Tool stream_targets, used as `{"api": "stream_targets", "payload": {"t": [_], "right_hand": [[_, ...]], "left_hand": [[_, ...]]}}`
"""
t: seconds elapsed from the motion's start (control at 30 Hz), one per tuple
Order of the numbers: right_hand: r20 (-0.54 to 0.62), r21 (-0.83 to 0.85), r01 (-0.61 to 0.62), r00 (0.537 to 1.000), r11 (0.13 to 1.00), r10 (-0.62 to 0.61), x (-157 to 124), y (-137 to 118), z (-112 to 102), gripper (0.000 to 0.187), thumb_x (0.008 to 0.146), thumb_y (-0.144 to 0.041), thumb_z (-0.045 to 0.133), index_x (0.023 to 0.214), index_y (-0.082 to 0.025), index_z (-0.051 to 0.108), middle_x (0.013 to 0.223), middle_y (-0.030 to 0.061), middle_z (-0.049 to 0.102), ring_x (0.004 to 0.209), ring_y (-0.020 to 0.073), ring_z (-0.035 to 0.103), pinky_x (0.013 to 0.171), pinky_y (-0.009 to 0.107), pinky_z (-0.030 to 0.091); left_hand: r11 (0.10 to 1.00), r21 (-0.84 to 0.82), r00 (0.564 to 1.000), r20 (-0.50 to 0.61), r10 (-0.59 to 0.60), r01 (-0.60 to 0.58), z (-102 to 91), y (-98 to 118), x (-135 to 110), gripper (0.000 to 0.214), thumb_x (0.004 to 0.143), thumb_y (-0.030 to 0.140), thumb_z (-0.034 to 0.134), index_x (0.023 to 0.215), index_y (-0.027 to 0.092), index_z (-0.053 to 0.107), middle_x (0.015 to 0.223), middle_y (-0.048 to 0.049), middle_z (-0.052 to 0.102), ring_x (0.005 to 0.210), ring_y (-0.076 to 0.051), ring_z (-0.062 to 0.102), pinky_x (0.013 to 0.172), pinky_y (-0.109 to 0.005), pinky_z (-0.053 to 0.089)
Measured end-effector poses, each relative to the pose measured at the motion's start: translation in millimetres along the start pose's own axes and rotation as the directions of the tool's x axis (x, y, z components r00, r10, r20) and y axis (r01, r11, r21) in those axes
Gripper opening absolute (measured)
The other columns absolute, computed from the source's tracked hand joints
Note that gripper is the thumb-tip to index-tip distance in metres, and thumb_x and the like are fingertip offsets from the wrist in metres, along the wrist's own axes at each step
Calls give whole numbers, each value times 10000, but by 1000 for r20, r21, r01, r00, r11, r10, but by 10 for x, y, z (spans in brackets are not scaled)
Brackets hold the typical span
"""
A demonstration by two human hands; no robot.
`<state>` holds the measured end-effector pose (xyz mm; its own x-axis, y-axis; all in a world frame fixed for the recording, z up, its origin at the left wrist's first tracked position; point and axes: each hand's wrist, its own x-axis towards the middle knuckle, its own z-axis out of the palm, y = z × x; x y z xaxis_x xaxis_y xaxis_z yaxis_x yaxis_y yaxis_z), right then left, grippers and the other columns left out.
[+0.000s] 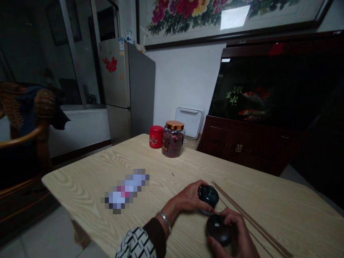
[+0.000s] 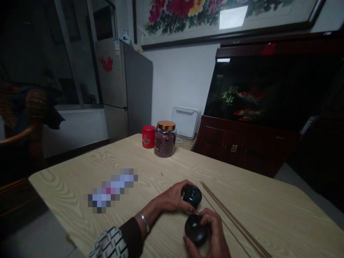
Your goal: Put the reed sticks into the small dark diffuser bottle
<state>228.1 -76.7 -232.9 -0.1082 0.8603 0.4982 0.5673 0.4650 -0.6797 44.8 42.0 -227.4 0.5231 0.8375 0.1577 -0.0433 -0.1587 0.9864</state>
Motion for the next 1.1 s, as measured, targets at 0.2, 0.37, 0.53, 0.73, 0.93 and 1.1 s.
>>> {"api": "stream_targets", "payload": {"t": [0.2, 0.37, 0.53, 0.73, 0.93, 1.1], "right_hand": [[-8, -10, -35, 999, 999, 35, -125, -108, 248, 374, 675, -256, 684, 974, -271, 460, 1057, 65, 644, 978, 253, 661, 859, 354, 545], [105, -122, -8, 994, 992, 21, -53, -158, 126, 356, 705, -295, 702, 993, -263, 495, 1057, 65, 670, 932, 241, 676, 812, 332, 560], [86, -376, -117, 983, 919, 160, 162, -49, -471, 202, 959, -423, 456, 971, -252, 564, 966, 74, 676, 866, 232, 673, 774, 356, 544], [240, -761, 29, 941, 648, 240, 329, 309, -770, 299, 894, -233, 427, 939, -178, 718, 987, 181, 724, 916, 331, 698, 812, 457, 534], [297, -762, 63, 918, 645, 261, 508, 358, -663, 297, 798, -121, 447, 790, -196, 734, 827, 144, 757, 761, 286, 708, 706, 390, 503], [309, -767, 13, 883, 641, 352, 747, 245, -700, 176, 687, -138, 546, 678, -200, 710, 755, 128, 748, 713, 291, 698, 647, 374, 463]], "left_hand": [[999, -30, 1000, -9, -11, 11, 14, 84, -29, 792, 426, 219, 950, 1140, 152, 615, 953, -24, 653, 895, -181, 596, 792, -289, 466], [996, -88, 1000, -9, -4, 3, 22, 90, -36, 794, 422, 210, 951, 1141, 146, 619, 948, -32, 666, 897, -188, 618, 826, -310, 479], [997, -76, 1000, 9, 2, -1, 14, 33, -15, 793, 445, 251, 960, 1152, 143, 616, 981, -64, 677, 910, -194, 628, 810, -309, 489], [995, -96, 1000, 13, -5, 6, 4, 23, -12, 816, 430, 237, 965, 1160, 148, 612, 1009, -68, 685, 931, -199, 630, 809, -311, 493], [993, -121, 1000, 11, -18, 19, 12, 56, -22, 818, 430, 217, 961, 1166, 143, 610, 994, -63, 682, 910, -190, 632, 798, -305, 493], [995, -101, 1000, -2, -3, 3, 21, 58, -13, 773, 429, 213, 957, 1125, 137, 628, 969, -54, 680, 897, -189, 627, 789, -302, 496]]}}
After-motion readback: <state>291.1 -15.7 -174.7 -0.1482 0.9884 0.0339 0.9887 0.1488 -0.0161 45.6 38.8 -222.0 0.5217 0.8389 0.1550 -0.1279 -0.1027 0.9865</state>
